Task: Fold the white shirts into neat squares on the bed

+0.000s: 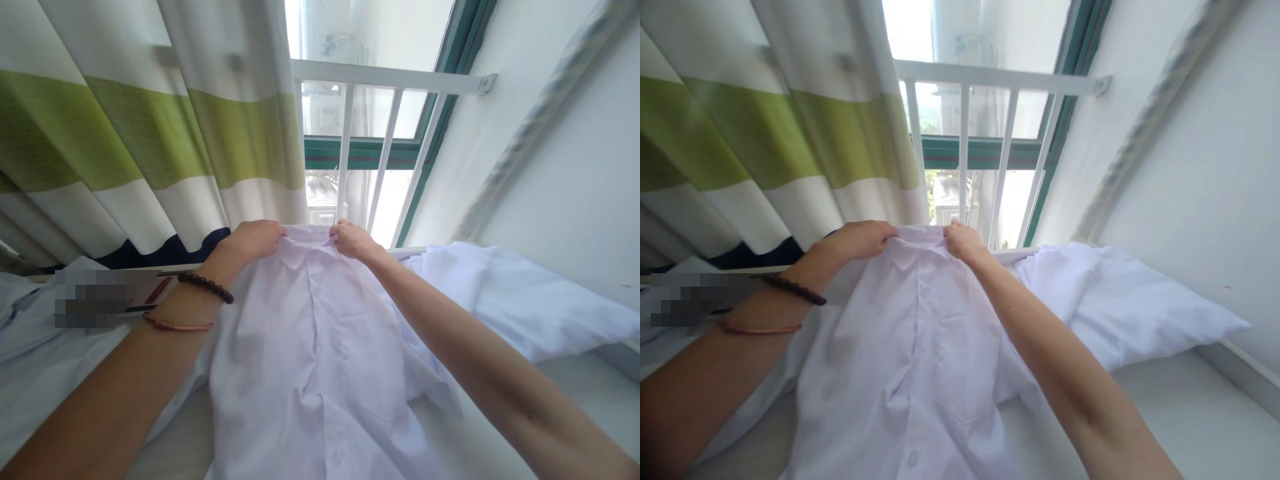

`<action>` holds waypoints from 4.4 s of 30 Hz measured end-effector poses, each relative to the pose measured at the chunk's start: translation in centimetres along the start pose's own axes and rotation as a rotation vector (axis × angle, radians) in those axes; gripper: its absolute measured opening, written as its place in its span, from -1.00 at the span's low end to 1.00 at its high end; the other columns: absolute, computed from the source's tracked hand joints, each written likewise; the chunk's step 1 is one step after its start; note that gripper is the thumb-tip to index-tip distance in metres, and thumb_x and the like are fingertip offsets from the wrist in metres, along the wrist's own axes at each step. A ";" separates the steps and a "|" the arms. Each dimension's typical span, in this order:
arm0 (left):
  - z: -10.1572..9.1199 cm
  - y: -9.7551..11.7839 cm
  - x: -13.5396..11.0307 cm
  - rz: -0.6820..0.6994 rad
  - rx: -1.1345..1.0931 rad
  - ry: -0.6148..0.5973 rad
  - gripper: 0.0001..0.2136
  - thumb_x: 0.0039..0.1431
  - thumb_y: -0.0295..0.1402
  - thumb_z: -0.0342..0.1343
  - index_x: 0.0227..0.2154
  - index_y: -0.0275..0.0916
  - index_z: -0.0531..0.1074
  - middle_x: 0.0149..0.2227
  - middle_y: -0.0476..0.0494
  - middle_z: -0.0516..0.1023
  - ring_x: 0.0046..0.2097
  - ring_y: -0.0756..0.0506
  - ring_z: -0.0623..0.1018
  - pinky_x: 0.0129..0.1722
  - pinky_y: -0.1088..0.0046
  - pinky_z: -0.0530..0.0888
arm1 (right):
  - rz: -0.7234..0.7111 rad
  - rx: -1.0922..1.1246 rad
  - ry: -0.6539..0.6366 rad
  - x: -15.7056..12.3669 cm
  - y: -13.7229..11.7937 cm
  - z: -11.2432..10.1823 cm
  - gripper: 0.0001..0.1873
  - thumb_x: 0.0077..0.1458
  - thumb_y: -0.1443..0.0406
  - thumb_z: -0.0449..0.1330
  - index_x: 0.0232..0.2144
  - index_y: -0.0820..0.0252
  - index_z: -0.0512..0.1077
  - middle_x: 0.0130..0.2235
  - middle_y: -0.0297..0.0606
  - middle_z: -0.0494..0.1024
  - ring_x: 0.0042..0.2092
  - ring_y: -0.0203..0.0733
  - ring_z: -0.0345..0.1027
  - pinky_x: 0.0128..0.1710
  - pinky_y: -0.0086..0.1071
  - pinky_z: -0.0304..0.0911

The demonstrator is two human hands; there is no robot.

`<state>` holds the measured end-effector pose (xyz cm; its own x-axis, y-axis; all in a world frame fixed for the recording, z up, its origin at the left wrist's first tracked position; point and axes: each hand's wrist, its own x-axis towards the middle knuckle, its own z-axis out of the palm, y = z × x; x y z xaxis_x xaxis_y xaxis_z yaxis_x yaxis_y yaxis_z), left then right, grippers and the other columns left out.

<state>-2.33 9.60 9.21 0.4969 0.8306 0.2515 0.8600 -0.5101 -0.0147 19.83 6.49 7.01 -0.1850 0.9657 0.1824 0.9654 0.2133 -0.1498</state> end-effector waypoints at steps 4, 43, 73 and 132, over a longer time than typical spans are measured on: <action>2.0 0.8 0.7 -0.004 -0.048 -0.153 -0.64 0.05 -0.44 0.02 -0.07 -0.15 0.51 -0.08 -0.17 0.58 -0.16 -0.15 0.52 -0.18 0.37 0.41 | -0.033 0.141 0.045 -0.6 -0.9 2.6 -0.55 0.11 0.42 0.14 0.08 0.17 0.32 0.15 -0.11 0.29 0.02 -0.13 0.34 -0.01 -0.32 0.24; 10.4 1.4 -2.1 0.166 -0.354 0.353 -0.68 0.23 -0.39 -0.15 0.03 -0.27 0.25 0.04 -0.22 0.41 0.07 -0.12 0.37 0.11 0.28 0.27 | -0.106 0.240 0.482 -1.4 -0.2 9.4 -0.77 0.24 0.22 0.02 -0.10 0.14 0.33 -0.02 -0.18 0.37 -0.27 -0.21 0.36 -0.31 -0.36 0.16; 7.5 3.1 -4.6 0.163 -0.431 0.024 -0.83 0.19 -0.33 -0.03 -0.21 -0.18 0.39 -0.33 -0.04 0.47 -0.32 -0.06 0.47 -0.26 0.40 0.41 | -0.117 0.164 0.169 -6.9 -3.0 4.6 -0.72 0.22 0.17 0.03 -0.48 0.16 0.32 -0.43 -0.26 0.46 -0.38 -0.22 0.26 -0.39 -0.37 0.05; 6.7 6.4 -10.1 0.309 -0.246 -0.096 -0.56 0.35 -0.13 -0.19 0.17 -0.20 0.29 0.19 -0.25 0.31 0.20 -0.20 0.31 0.20 0.17 0.25 | -0.430 0.347 -0.052 -18.7 -1.9 5.9 -0.63 0.24 0.21 0.02 0.08 0.13 0.31 -0.05 -0.15 0.37 -0.08 -0.16 0.24 -0.04 -0.29 0.19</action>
<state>-1.05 -0.57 0.05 0.7464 0.6406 0.1802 0.6205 -0.7678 0.1596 20.36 -11.11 -1.89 -0.5666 0.7849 0.2507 0.6856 0.6178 -0.3851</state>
